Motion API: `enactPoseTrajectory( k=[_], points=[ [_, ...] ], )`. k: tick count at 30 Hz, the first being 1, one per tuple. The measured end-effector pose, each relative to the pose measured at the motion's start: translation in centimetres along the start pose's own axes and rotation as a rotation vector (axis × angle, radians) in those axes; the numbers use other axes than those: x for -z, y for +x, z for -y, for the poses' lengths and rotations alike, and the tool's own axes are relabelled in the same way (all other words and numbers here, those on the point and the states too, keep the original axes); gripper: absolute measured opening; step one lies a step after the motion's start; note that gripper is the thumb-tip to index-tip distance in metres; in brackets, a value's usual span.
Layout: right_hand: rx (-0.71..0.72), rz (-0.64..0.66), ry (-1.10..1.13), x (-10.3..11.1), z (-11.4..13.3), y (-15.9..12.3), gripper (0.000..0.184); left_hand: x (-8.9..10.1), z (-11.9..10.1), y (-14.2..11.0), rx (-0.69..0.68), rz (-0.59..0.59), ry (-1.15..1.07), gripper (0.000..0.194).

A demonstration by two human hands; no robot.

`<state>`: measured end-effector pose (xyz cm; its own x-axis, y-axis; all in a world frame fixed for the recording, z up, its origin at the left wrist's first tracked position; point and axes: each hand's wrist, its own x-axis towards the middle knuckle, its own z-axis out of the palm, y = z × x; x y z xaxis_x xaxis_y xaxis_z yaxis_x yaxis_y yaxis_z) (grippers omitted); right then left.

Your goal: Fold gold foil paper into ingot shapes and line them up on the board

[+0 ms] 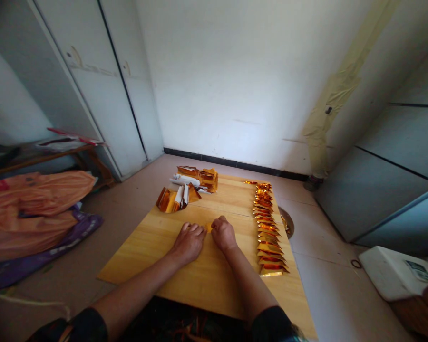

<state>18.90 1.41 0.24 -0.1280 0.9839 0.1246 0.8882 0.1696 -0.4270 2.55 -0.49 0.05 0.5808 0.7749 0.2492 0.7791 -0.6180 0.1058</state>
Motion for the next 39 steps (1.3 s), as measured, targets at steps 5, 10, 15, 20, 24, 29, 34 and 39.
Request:
enactPoseTrajectory(
  k=[5,10,15,20,24,29,34,39],
  points=[
    [-0.172,0.168,-0.071,-0.4,1.2,1.1,0.019,-0.1,0.0,-0.2,0.044,-0.030,-0.024,0.022],
    [-0.208,0.230,-0.148,0.6,1.7,1.4,0.018,0.2,0.9,-0.9,-0.005,-0.043,-0.089,0.026],
    [-0.262,0.224,-0.166,0.5,2.4,1.6,0.024,0.3,1.1,-1.1,-0.001,-0.051,-0.101,0.028],
    [-0.271,0.210,-0.059,0.4,1.3,1.7,0.014,0.4,1.0,-1.1,0.002,-0.058,-0.091,0.026],
    [-0.321,0.184,0.000,1.1,-0.5,1.4,0.020,0.5,0.5,-0.8,0.020,-0.051,-0.069,0.022],
    [-0.320,0.225,-0.003,2.1,-1.6,1.6,0.025,0.3,-1.4,0.5,0.072,0.009,0.010,0.026],
    [-0.281,0.244,-0.044,2.6,-1.2,1.6,0.014,-0.3,-2.5,1.7,0.135,0.030,0.022,0.035],
    [-0.177,0.340,-0.099,3.0,-1.0,1.3,0.009,-0.6,-1.5,1.9,0.009,0.023,-0.049,0.020]
  ],
)
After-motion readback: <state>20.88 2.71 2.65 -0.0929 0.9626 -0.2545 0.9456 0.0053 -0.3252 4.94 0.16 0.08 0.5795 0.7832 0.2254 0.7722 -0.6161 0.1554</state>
